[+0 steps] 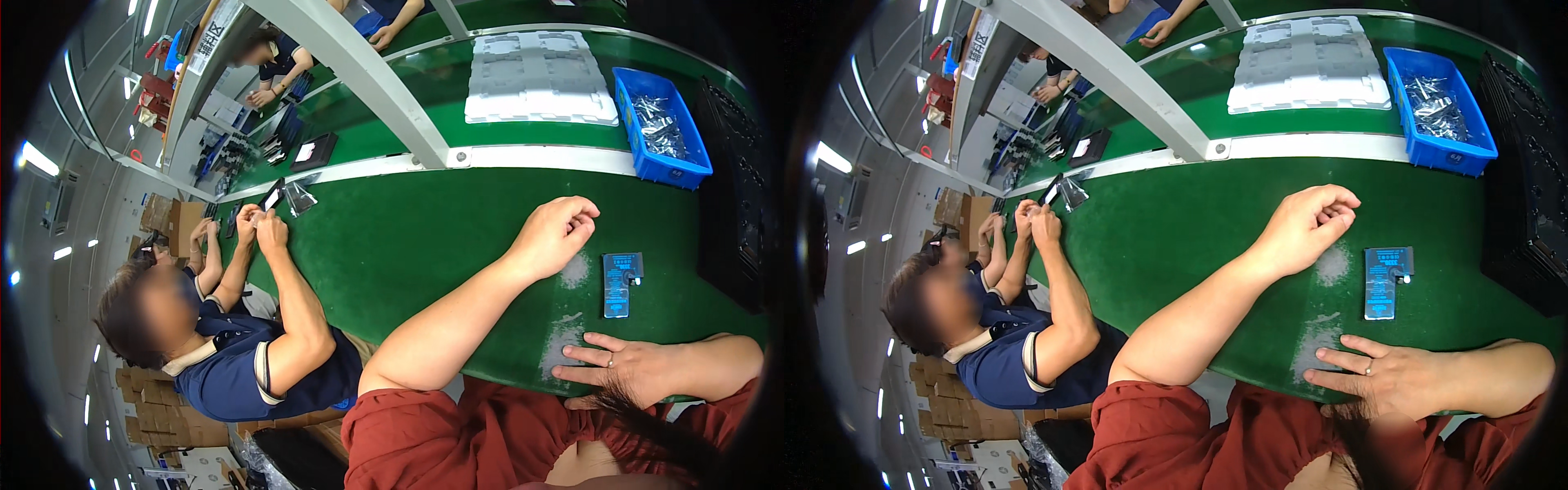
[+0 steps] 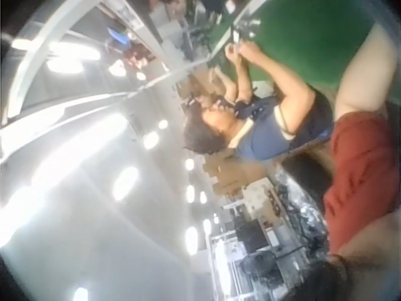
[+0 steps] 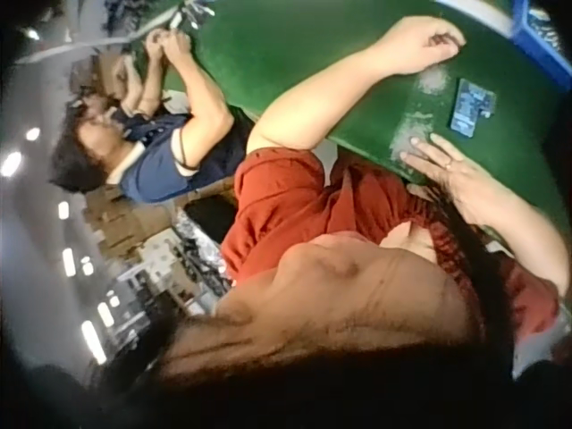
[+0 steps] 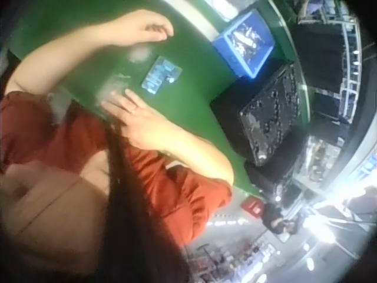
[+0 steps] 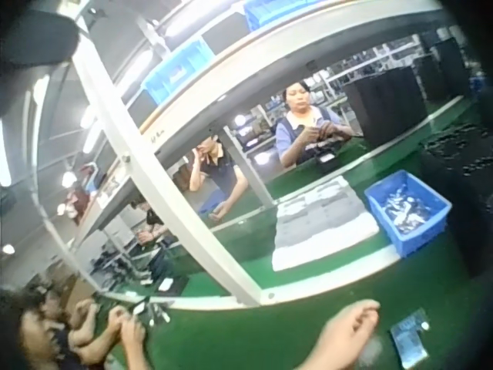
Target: The person packs small blue electronic components into clear plastic bags and places them into a black tray. The person handles the components one by one, sealing the bags and stacking them in the tray. Other workers are visible in the background performing similar tasks.
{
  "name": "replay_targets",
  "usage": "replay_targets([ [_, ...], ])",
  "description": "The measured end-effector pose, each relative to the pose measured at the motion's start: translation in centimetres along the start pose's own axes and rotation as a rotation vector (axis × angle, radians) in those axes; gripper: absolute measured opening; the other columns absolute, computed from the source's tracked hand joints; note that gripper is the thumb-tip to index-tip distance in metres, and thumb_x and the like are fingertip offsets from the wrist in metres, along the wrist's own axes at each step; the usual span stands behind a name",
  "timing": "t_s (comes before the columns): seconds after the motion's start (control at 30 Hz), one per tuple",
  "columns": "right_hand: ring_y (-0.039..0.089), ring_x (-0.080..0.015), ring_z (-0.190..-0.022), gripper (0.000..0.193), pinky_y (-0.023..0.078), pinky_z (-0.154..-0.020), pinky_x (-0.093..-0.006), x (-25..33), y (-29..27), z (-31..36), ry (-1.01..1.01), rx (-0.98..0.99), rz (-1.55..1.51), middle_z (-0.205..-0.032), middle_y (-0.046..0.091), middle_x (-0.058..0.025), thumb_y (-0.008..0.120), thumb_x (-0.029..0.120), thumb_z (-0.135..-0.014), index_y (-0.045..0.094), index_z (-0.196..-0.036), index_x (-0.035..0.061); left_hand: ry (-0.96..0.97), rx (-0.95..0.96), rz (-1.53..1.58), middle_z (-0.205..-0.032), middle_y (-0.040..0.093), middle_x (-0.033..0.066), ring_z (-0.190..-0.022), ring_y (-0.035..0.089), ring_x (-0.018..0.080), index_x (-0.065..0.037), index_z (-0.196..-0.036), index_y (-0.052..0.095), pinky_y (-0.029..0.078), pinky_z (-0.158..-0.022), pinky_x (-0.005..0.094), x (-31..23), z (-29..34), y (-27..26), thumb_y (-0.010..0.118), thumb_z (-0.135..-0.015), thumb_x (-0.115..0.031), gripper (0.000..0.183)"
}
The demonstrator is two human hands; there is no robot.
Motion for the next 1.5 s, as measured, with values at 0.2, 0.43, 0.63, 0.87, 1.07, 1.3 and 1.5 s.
replay_targets([
  [0.2, 0.033, -0.0373, -0.136, 0.043, 0.025, -0.112, -0.056, -0.8, -0.1, -0.6, -0.044, -0.022, -0.009, -0.148, 0.033, -0.0172, 0.056, 0.033, -0.083, 0.062, -0.123, 0.0173, -0.019, -0.028, -0.017, -0.091, 0.066, 0.0076, -0.08, 0.062, 0.0132, -0.002, -0.106, 0.062, 0.051, -0.073, 0.0271, 1.1, 0.8, -0.9, 0.062, -0.084, -0.009, 0.023],
  [0.43, 0.033, -0.038, -0.136, 0.042, 0.025, -0.111, -0.0569, -0.8, 0.3, -0.4, -0.048, -0.024, -0.047, -0.148, 0.033, -0.0178, 0.056, 0.032, -0.084, 0.062, -0.122, 0.0166, -0.028, -0.013, -0.015, -0.091, 0.066, 0.0069, -0.079, 0.062, 0.0131, -0.002, -0.107, 0.061, 0.051, -0.073, 0.0271, 0.8, 0.6, -0.7, 0.062, -0.084, -0.008, 0.024],
  [0.63, 0.033, -0.0379, -0.136, 0.044, 0.025, -0.111, -0.0571, -0.7, 0.1, -0.4, -0.06, -0.038, -0.025, -0.148, 0.033, -0.0176, 0.056, 0.032, -0.083, 0.062, -0.124, 0.0166, -0.043, -0.011, -0.006, -0.09, 0.065, 0.0058, -0.077, 0.06, 0.0118, -0.002, -0.11, 0.06, 0.051, -0.073, 0.0262, 1.1, 0.7, -0.9, 0.062, -0.084, -0.007, 0.027],
  [0.87, 0.032, -0.0371, -0.137, 0.045, 0.025, -0.111, -0.0562, -0.7, 0.1, -0.3, -0.049, -0.02, 0.011, -0.149, 0.033, -0.0171, 0.059, 0.032, -0.082, 0.062, -0.124, 0.0176, -0.015, -0.018, -0.005, -0.09, 0.065, 0.0052, -0.076, 0.059, 0.0101, -0.002, -0.112, 0.059, 0.051, -0.072, 0.0257, 0.9, 0.5, -0.8, 0.062, -0.085, -0.007, 0.028],
  [1.07, 0.03, -0.0371, -0.138, 0.046, 0.025, -0.112, -0.0555, -0.7, 0.1, -0.4, -0.058, -0.026, 0.019, -0.149, 0.032, -0.017, 0.063, 0.029, -0.078, 0.062, -0.123, 0.0182, -0.041, -0.01, 0.002, -0.091, 0.065, 0.0054, -0.076, 0.059, 0.0099, -0.001, -0.113, 0.059, 0.051, -0.072, 0.025, 1.0, 0.7, -0.9, 0.062, -0.085, -0.007, 0.029],
  [1.3, 0.027, -0.0375, -0.139, 0.049, 0.025, -0.112, -0.0551, -0.7, 0.4, -0.3, -0.047, -0.028, 0.02, -0.15, 0.03, -0.0164, 0.067, 0.029, -0.075, 0.062, -0.122, 0.0185, -0.051, 0.001, 0.004, -0.091, 0.065, 0.0053, -0.076, 0.059, 0.0101, -0.001, -0.112, 0.06, 0.05, -0.073, 0.0252, 1.0, 0.6, -0.8, 0.062, -0.085, -0.007, 0.028],
  [1.5, 0.023, -0.0385, -0.141, 0.05, 0.021, -0.113, -0.056, -0.7, 1.1, -0.2, -0.048, 0.023, 0.023, -0.151, 0.028, -0.0172, 0.061, 0.031, -0.078, 0.058, -0.126, 0.0184, -0.05, -0.003, 0.0, -0.091, 0.065, 0.0054, -0.076, 0.059, 0.0103, -0.001, -0.113, 0.06, 0.051, -0.073, 0.0253, 1.2, 0.7, -0.6, 0.062, -0.085, -0.007, 0.029],
])
Point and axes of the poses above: each hand's wrist, its own z-axis away from the middle knuckle, its own y-axis out of the palm, x = y × z, the point moved 7 cm from there along -z, towards the middle knuckle
